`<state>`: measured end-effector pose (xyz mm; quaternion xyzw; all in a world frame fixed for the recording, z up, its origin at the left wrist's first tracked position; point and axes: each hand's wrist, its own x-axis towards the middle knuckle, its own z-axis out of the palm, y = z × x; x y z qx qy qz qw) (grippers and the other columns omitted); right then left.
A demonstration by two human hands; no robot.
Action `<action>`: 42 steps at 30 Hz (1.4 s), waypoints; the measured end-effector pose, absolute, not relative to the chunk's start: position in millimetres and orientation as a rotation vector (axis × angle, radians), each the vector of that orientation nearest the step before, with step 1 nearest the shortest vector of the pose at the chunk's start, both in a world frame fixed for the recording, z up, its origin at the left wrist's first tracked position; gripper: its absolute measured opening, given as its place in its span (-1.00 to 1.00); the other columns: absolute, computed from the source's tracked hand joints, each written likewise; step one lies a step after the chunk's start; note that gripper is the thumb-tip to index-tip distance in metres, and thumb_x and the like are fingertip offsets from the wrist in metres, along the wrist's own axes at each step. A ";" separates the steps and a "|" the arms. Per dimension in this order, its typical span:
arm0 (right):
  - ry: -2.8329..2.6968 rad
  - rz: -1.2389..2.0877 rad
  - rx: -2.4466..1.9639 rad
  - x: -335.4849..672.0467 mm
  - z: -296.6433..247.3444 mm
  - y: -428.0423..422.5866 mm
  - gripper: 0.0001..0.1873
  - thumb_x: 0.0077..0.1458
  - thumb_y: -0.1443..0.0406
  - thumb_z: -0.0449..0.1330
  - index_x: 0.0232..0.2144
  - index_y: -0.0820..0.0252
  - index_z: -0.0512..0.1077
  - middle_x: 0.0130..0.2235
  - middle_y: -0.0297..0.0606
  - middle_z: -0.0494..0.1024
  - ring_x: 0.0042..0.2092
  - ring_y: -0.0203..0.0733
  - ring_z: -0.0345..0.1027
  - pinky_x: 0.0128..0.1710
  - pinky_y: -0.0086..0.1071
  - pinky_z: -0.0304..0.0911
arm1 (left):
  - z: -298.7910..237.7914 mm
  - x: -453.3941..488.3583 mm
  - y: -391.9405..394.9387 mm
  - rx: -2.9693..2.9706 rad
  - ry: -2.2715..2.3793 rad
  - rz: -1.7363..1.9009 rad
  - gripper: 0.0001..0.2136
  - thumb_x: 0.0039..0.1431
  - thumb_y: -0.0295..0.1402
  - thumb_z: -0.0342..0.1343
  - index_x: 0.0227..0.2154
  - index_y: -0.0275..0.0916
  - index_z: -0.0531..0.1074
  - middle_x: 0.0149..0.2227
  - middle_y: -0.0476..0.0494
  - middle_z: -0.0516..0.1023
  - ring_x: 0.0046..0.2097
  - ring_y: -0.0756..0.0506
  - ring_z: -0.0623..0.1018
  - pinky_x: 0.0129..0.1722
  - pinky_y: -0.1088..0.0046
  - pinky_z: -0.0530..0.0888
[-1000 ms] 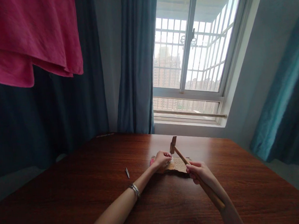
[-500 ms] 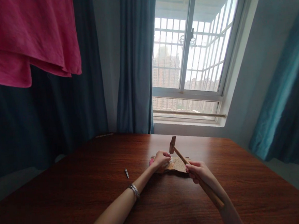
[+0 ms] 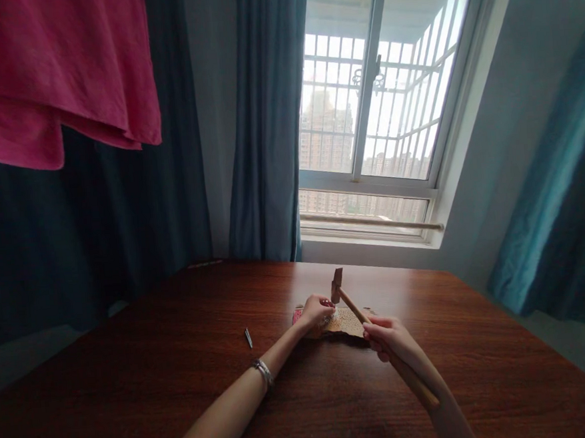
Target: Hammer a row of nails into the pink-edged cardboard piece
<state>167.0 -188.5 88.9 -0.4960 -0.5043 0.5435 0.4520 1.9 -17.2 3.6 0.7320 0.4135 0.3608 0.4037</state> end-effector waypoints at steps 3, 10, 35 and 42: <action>-1.230 1.329 -1.221 167.9 89.4 -188.9 -0.71 -0.20 0.12 0.20 -0.57 0.25 0.33 -0.61 -0.41 0.26 -0.65 -0.43 0.08 -0.76 -0.56 -0.09 | 4.3 1.4 -17.7 1.861 1.035 0.908 -0.84 -0.20 -0.40 0.10 -0.52 -0.36 0.51 -0.54 -0.05 0.49 -0.46 0.00 0.44 -0.47 0.57 0.29; -1.172 1.130 -1.315 183.2 84.4 -183.1 -0.77 -0.22 0.20 0.15 -0.51 0.27 0.39 -0.67 -0.43 0.25 -0.67 -0.41 0.09 -0.75 -0.53 -0.02 | 4.3 0.6 -14.7 1.825 1.035 0.906 -0.77 -0.22 -0.38 0.18 -0.42 -0.38 0.51 -0.49 -0.09 0.51 -0.41 -0.03 0.47 -0.43 0.53 0.34; -1.461 0.165 -2.270 258.5 34.4 -165.9 -0.54 -0.15 0.25 0.10 -0.12 0.13 0.46 -0.22 -0.09 0.56 -0.14 0.00 0.41 -0.23 -0.36 0.23 | 26.3 -43.7 12.1 1.666 0.949 0.988 -0.62 -0.17 -0.48 -0.03 -0.20 -0.38 0.42 -0.36 -0.18 0.50 -0.33 -0.03 0.47 -0.43 0.54 0.37; -1.387 0.123 -2.468 264.5 31.4 -169.8 -0.52 -0.08 0.28 0.04 -0.04 -0.02 0.39 -0.12 -0.08 0.50 -0.12 0.06 0.40 -0.24 -0.24 0.26 | 31.1 -40.2 9.8 1.646 1.070 0.989 -0.73 -0.11 -0.49 -0.04 -0.30 -0.37 0.45 -0.38 -0.16 0.49 -0.39 0.00 0.47 -0.52 0.59 0.34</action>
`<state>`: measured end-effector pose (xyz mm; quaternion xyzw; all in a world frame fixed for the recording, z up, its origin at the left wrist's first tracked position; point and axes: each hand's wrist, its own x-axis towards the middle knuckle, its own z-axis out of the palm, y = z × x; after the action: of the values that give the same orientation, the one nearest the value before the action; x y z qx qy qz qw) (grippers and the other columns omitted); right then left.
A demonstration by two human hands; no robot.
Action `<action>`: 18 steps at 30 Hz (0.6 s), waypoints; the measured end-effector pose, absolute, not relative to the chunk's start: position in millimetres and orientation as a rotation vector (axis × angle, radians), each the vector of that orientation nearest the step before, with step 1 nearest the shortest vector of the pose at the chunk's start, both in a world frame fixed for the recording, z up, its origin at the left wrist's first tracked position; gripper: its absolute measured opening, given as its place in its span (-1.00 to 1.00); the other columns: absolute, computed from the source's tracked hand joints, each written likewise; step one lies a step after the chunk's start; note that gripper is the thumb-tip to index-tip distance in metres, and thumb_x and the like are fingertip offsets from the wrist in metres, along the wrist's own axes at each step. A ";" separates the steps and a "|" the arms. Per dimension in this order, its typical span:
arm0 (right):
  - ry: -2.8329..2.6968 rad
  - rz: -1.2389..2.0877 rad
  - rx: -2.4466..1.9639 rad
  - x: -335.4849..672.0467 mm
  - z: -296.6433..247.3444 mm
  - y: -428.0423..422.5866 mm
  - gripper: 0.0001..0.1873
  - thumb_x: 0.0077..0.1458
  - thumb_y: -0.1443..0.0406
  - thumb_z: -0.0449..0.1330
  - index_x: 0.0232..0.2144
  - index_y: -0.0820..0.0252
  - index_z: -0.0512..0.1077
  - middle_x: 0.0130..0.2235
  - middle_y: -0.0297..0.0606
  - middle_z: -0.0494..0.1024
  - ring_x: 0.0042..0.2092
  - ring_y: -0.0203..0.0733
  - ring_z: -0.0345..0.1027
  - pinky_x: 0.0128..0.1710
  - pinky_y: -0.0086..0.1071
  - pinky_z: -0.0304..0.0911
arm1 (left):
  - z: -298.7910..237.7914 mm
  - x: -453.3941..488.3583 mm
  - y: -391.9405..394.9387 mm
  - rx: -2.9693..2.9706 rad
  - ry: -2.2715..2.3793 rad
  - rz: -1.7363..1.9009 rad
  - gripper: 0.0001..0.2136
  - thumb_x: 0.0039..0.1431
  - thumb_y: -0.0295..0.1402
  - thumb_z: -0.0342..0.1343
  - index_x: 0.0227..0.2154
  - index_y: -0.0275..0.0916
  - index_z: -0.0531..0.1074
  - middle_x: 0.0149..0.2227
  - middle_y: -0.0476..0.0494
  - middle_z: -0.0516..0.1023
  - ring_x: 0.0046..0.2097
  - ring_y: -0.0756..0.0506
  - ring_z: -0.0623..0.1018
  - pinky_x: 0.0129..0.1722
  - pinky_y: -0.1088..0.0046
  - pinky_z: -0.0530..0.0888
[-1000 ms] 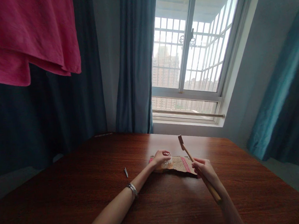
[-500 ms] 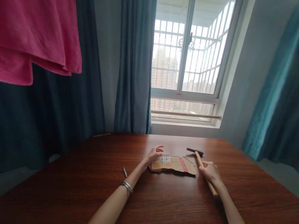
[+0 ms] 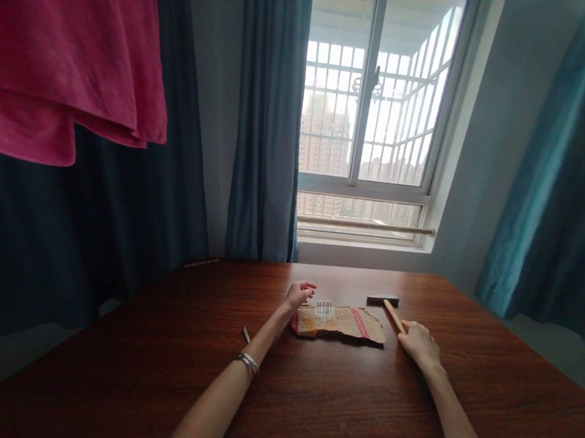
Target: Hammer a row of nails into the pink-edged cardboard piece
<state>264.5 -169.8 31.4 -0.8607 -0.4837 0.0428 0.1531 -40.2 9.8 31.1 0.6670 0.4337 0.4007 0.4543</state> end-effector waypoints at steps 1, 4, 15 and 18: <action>-1.378 0.125 -2.485 264.7 30.3 -169.4 -0.52 -0.07 0.28 0.03 -0.03 -0.03 0.37 -0.12 -0.07 0.49 -0.12 0.06 0.39 -0.25 -0.23 0.26 | 32.6 -40.2 9.6 1.655 1.076 0.986 -0.74 -0.10 -0.48 -0.03 -0.31 -0.37 0.45 -0.39 -0.16 0.49 -0.39 0.00 0.47 -0.53 0.60 0.34; -1.384 0.118 -2.493 263.8 27.0 -168.1 -0.52 -0.04 0.32 0.00 -0.02 -0.01 0.36 -0.13 -0.05 0.48 -0.12 0.02 0.39 -0.25 -0.27 0.26 | 43.0 -42.1 6.7 1.694 1.108 0.970 -0.75 -0.09 -0.47 -0.01 -0.32 -0.38 0.45 -0.40 -0.17 0.49 -0.43 0.02 0.46 -0.56 0.62 0.32; -1.322 -0.011 -2.599 252.8 20.8 -166.4 -0.58 -0.02 0.39 -0.03 -0.09 0.22 0.40 -0.15 0.09 0.43 -0.10 0.10 0.31 -0.20 -0.20 0.19 | 109.2 -69.2 -24.5 1.917 1.279 0.798 -0.79 -0.09 -0.39 0.01 -0.44 -0.40 0.47 -0.50 -0.14 0.49 -0.55 0.02 0.43 -0.61 0.60 0.27; -1.300 -0.006 -2.604 250.5 21.4 -166.9 -0.57 0.00 0.37 -0.05 -0.07 0.22 0.39 -0.13 0.12 0.40 -0.11 0.14 0.30 -0.25 -0.19 0.19 | 103.5 -92.9 -30.2 2.073 1.452 0.681 -0.82 -0.12 -0.34 0.04 -0.56 -0.35 0.48 -0.60 -0.09 0.46 -0.56 0.00 0.43 -0.57 0.57 0.29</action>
<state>250.5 -166.9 21.4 -0.8887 -0.4438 -0.0020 0.1154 -92.9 -30.2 103.5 0.7644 0.5353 0.2509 0.2574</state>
